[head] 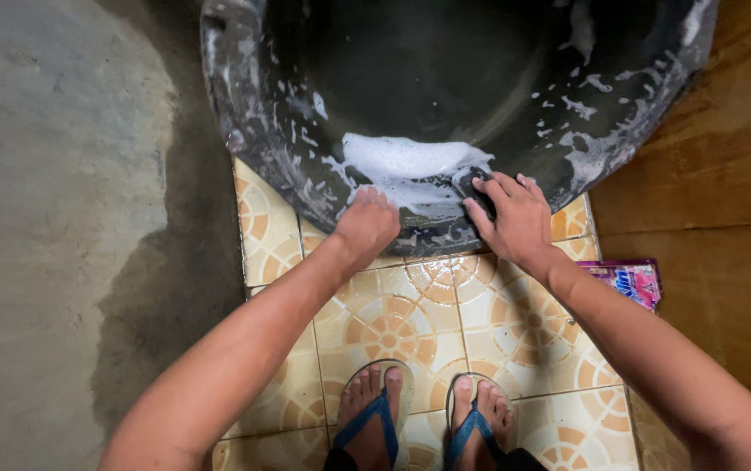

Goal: The person scrubs the interior surface of a large dark basin with a soapy sponge. They repeatedly rub the basin's curved walls and bottom, generating foam while standing on a tiled floor.

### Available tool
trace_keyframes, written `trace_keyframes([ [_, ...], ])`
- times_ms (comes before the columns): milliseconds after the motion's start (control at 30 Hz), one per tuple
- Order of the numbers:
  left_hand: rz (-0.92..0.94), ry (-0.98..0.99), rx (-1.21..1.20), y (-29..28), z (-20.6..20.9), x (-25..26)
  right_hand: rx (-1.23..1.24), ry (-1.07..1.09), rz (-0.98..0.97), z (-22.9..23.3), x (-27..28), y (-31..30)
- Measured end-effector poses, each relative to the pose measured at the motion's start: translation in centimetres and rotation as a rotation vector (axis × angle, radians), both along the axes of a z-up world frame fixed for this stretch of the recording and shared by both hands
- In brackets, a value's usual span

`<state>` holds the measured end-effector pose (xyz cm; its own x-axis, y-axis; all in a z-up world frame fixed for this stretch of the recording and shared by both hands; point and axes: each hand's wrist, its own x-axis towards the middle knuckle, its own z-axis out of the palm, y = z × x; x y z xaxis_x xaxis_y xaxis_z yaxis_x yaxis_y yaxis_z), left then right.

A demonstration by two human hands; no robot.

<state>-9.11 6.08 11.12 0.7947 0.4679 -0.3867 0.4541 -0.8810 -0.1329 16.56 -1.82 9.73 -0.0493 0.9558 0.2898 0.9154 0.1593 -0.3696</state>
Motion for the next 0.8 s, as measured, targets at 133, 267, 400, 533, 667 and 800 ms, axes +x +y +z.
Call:
trace_keyframes([
  [133,0.035,0.113,0.114,-1.4,-1.3,1.7,-0.008,-0.001,-0.015,0.1,-0.3,-0.1],
  [267,0.048,-0.086,0.206,-4.6,-4.5,3.8,-0.009,-0.002,-0.021,-0.1,-0.2,-0.2],
  [400,0.065,-0.311,0.247,-5.5,-7.5,5.0,-0.022,-0.019,0.013,-0.3,-0.1,0.2],
  [533,0.056,-0.305,0.259,-5.2,-8.8,5.4,-0.161,-0.269,0.034,0.2,2.4,3.4],
  [667,0.06,-0.323,0.245,-5.3,-9.5,5.3,-0.19,-0.426,-0.068,-0.9,4.3,6.9],
  [800,0.066,-0.316,0.249,-5.2,-9.7,5.7,-0.222,-0.184,-0.058,-4.2,-0.6,8.0],
])
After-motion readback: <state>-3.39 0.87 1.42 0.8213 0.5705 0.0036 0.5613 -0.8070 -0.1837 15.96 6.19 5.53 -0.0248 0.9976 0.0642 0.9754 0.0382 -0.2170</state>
